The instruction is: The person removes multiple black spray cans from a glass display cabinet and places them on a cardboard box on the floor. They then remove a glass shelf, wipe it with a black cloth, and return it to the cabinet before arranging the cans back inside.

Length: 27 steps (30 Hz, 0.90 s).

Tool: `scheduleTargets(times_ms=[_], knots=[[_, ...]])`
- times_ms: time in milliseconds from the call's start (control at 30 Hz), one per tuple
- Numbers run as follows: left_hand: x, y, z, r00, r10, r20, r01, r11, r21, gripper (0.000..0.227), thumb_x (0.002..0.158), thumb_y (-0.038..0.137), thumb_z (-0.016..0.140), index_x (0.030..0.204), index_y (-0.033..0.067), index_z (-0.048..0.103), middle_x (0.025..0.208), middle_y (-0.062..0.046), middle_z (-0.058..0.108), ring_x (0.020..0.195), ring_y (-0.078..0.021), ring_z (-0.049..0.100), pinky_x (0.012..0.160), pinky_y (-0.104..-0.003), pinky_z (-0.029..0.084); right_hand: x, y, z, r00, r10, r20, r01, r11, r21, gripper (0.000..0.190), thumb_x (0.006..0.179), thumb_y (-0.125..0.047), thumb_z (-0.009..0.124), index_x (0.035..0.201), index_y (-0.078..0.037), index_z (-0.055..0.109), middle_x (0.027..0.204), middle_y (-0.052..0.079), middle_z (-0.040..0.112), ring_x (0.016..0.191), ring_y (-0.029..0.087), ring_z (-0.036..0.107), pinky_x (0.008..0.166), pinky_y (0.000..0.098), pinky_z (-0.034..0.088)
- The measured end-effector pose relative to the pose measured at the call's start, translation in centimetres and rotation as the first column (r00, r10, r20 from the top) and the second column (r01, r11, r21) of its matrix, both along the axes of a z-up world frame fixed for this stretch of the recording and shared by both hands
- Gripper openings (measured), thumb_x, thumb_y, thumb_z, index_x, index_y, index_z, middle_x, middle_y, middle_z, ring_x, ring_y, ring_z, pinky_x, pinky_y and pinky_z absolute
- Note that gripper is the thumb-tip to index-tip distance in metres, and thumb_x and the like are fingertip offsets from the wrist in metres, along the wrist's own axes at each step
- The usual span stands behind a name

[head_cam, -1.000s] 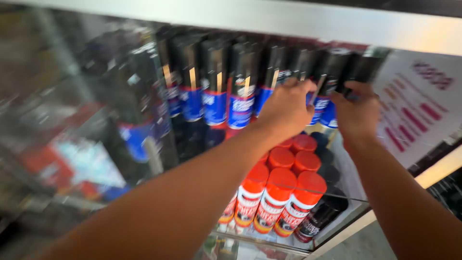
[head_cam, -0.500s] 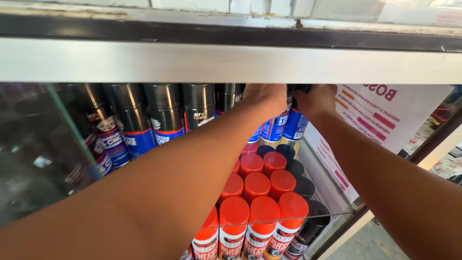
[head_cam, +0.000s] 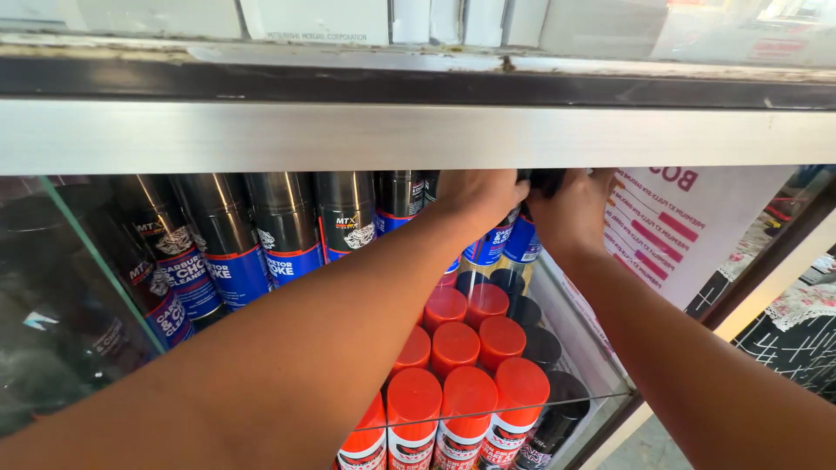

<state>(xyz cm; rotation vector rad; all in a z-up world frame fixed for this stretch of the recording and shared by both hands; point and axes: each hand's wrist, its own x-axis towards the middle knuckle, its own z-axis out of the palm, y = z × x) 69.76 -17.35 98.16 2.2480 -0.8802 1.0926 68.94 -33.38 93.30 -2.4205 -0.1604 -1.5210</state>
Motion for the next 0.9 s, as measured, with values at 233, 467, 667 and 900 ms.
scheduleTargets(times_ms=[233, 467, 667, 900], knots=[[-2.6, 0.4, -1.9, 0.996, -0.005, 0.089, 0.010, 0.998, -0.063, 0.072, 0.068, 0.036, 0.090, 0.121, -0.0006, 0.059, 0.117, -0.022, 0.065, 0.113, -0.0433, 0.061, 0.103, -0.048, 0.044, -3.1, -0.3, -1.0, 0.988, 0.151, -0.019, -0.133, 0.920, 0.368, 0.097, 0.069, -0.003, 0.087, 0.150, 0.002, 0.034, 0.138, 0.031, 0.045, 0.126, 0.050, 0.048, 0.105, 0.0507, 0.043], [-5.0, 2.6, -4.2, 0.963, -0.267, -0.045, 0.251, 0.941, -0.227, 0.077, 0.067, 0.017, 0.089, 0.130, 0.0019, 0.046, 0.127, -0.025, 0.061, 0.115, -0.0458, 0.062, 0.098, -0.047, 0.050, -6.4, 1.1, -2.8, 0.990, 0.139, 0.015, -0.132, 0.901, 0.414, 0.091, 0.067, -0.005, 0.094, 0.140, 0.000, 0.040, 0.137, 0.026, 0.045, 0.124, 0.044, 0.054, 0.106, 0.0478, 0.046], [-8.7, 4.4, -4.3, 0.916, -0.354, -0.190, 0.272, 0.894, -0.355, 0.073, 0.070, 0.020, 0.087, 0.130, 0.0045, 0.048, 0.114, -0.021, 0.072, 0.107, -0.0373, 0.072, 0.089, -0.042, 0.059, -11.1, 2.0, -2.8, 0.885, 0.465, 0.007, -0.369, 0.692, 0.620, 0.085, 0.071, -0.014, 0.089, 0.135, -0.001, 0.035, 0.130, 0.017, 0.057, 0.119, 0.026, 0.063, 0.094, 0.0353, 0.053], [-13.3, 5.6, -1.9, 0.915, -0.228, -0.333, 0.052, 0.885, -0.463, 0.082, 0.071, 0.033, 0.086, 0.137, 0.0021, 0.051, 0.110, -0.017, 0.076, 0.102, -0.0282, 0.077, 0.089, -0.036, 0.059, -17.4, 1.8, -0.7, 0.744, 0.657, -0.122, -0.388, 0.573, 0.722, 0.065, 0.069, -0.017, 0.084, 0.129, -0.003, 0.062, 0.118, 0.011, 0.071, 0.112, 0.022, 0.066, 0.094, 0.0373, 0.055]])
